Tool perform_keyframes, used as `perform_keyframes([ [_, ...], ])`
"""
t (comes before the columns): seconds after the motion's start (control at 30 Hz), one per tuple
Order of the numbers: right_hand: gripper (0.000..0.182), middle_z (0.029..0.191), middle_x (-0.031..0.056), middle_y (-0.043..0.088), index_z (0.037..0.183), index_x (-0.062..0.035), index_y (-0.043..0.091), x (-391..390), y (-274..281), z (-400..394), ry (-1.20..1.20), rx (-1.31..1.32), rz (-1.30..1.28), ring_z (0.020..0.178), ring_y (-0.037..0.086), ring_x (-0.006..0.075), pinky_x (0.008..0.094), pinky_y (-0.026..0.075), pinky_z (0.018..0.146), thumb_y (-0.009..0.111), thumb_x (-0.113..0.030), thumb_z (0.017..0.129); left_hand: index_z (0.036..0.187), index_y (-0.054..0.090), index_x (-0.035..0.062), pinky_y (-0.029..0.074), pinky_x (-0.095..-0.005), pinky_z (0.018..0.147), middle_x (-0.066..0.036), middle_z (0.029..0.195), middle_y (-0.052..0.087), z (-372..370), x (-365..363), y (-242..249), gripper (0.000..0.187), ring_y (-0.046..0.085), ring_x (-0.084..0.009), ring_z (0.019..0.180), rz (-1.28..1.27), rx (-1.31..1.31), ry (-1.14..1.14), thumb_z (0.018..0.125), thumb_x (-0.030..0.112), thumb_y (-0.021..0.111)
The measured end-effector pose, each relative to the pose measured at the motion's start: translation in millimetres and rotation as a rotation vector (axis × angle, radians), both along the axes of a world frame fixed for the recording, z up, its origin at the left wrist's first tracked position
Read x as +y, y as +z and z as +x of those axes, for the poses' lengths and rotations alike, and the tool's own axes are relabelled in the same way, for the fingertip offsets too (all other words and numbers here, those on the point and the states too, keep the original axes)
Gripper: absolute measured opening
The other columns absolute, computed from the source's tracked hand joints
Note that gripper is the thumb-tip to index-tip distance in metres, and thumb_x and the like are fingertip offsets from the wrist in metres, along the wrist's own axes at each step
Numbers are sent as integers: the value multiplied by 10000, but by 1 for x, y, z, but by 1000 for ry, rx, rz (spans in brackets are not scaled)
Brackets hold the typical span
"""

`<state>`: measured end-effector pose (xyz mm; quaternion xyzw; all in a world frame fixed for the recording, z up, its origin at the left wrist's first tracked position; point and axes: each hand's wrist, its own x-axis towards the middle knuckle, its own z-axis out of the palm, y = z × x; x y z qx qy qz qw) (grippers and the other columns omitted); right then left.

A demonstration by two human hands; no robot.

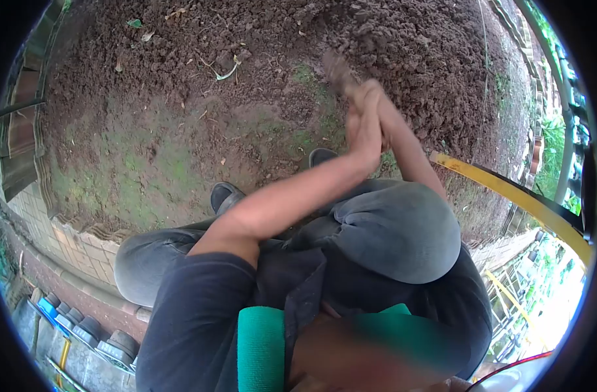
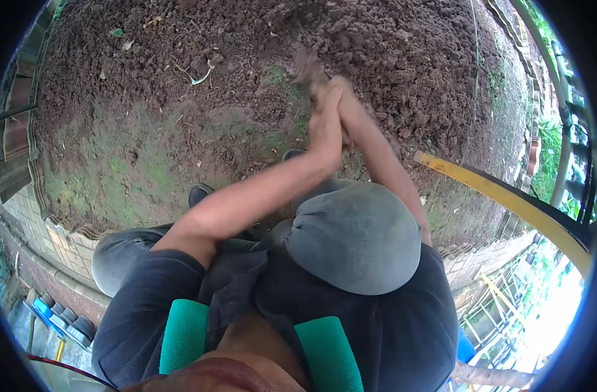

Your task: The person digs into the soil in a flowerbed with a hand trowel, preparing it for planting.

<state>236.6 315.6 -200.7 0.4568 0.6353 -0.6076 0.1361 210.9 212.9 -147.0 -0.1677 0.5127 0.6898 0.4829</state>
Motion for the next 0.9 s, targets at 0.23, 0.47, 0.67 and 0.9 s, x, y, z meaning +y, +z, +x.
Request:
perform_keyframes([
  [0.23, 306, 854, 70, 608, 965, -63, 647, 9, -49, -31, 2, -65, 134, 799, 545, 202, 404, 452, 649, 460, -302, 933, 1011, 566, 53, 409, -318, 428, -69, 760, 545, -50, 31, -35, 591, 551, -179, 617, -114, -275, -34, 805, 607, 562],
  [0.47, 284, 900, 36, 585, 987, -115, 648, 9, -101, -62, -9, -62, 612, 870, 516, 181, 405, 444, 661, 441, -302, 937, 1061, 567, -90, 466, -369, 706, -208, 975, 613, -45, 39, -135, 724, 611, -276, 826, -128, 61, -47, 840, 597, 506],
  [0.67, 274, 940, 6, 566, 1005, -160, 649, 60, -63, -76, 57, -93, 306, 931, 492, 163, 405, 436, 672, 424, -302, 941, 731, 590, -64, 428, -343, 411, -145, 623, 587, -69, 106, -77, 605, 576, -221, 492, -535, 292, -288, 827, 532, 544],
  [0.9, 345, 592, 27, 444, 922, -120, 577, 11, 29, 23, 294, 580, 229, 495, 455, 185, 362, 397, 460, 374, -396, 956, 1025, 519, -22, 366, -313, 349, -91, 616, 534, 24, 63, -9, 566, 478, -170, 396, -34, 345, 63, 881, 525, 509],
])
